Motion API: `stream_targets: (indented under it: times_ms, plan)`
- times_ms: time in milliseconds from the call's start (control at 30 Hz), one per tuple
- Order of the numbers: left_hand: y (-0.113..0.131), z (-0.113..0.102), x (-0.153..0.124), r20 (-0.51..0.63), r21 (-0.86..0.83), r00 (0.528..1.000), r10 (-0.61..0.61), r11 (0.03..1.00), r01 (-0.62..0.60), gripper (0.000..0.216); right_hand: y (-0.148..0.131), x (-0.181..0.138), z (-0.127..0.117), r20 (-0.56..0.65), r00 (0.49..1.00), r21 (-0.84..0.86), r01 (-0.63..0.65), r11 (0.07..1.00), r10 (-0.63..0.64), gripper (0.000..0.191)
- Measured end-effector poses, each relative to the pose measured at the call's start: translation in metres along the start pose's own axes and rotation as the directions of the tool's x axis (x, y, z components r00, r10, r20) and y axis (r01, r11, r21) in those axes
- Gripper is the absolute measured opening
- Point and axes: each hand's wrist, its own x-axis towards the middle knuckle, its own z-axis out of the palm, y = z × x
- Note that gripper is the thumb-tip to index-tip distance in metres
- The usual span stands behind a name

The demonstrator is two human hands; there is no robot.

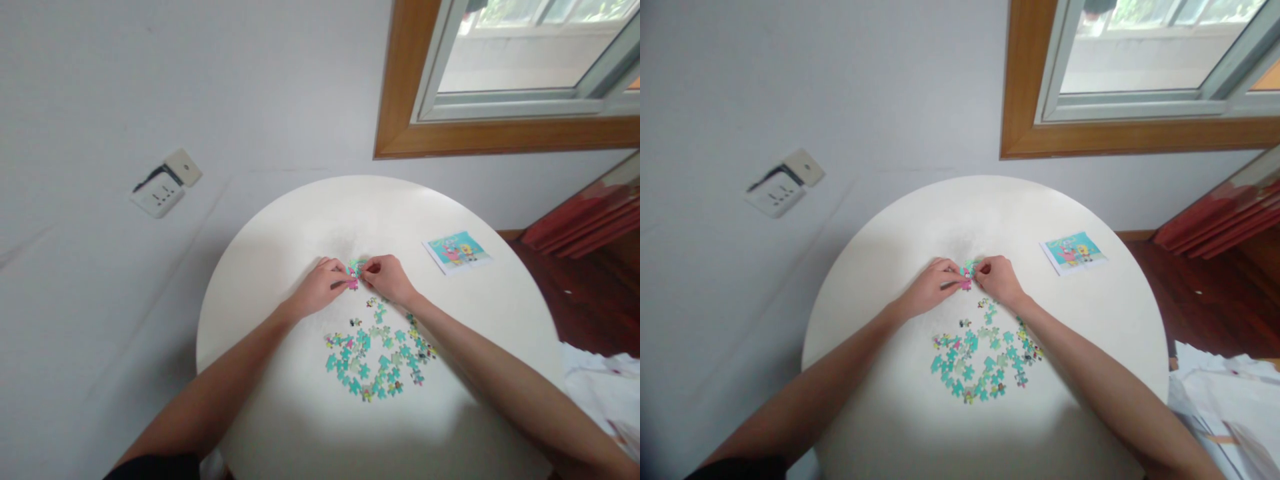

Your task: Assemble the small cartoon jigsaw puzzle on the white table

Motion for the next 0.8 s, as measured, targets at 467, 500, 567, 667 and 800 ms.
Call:
stream_targets:
  times_ms: [467,500,567,667,800]
  plan:
    - [0.001,0.0,0.0,-0.004,-0.018,1.0,-0.014,1.0,0.013,0.014,-0.011,-0.002,0.002,-0.007,0.999,-0.229,0.051,0.972,-0.054,0.013]
    - [0.001,0.0,0.0,-0.006,-0.019,1.0,-0.014,1.0,0.014,0.014,-0.011,-0.003,0.002,-0.006,0.998,-0.229,0.065,0.971,-0.068,0.014]
    - [0.001,0.0,0.0,-0.007,-0.02,1.0,-0.014,1.0,0.014,0.014,-0.009,-0.005,0.002,0.009,0.993,-0.239,0.12,0.964,-0.121,0.014]
    - [0.002,0.0,0.001,-0.008,-0.014,1.0,-0.011,1.0,0.011,0.014,-0.006,-0.009,0.001,0.049,0.971,-0.296,0.236,0.925,-0.232,0.012]
    - [0.002,0.0,0.001,-0.018,-0.012,1.0,-0.008,1.0,0.007,0.014,-0.004,-0.011,-0.003,0.112,0.952,-0.358,0.307,0.882,-0.286,0.014]
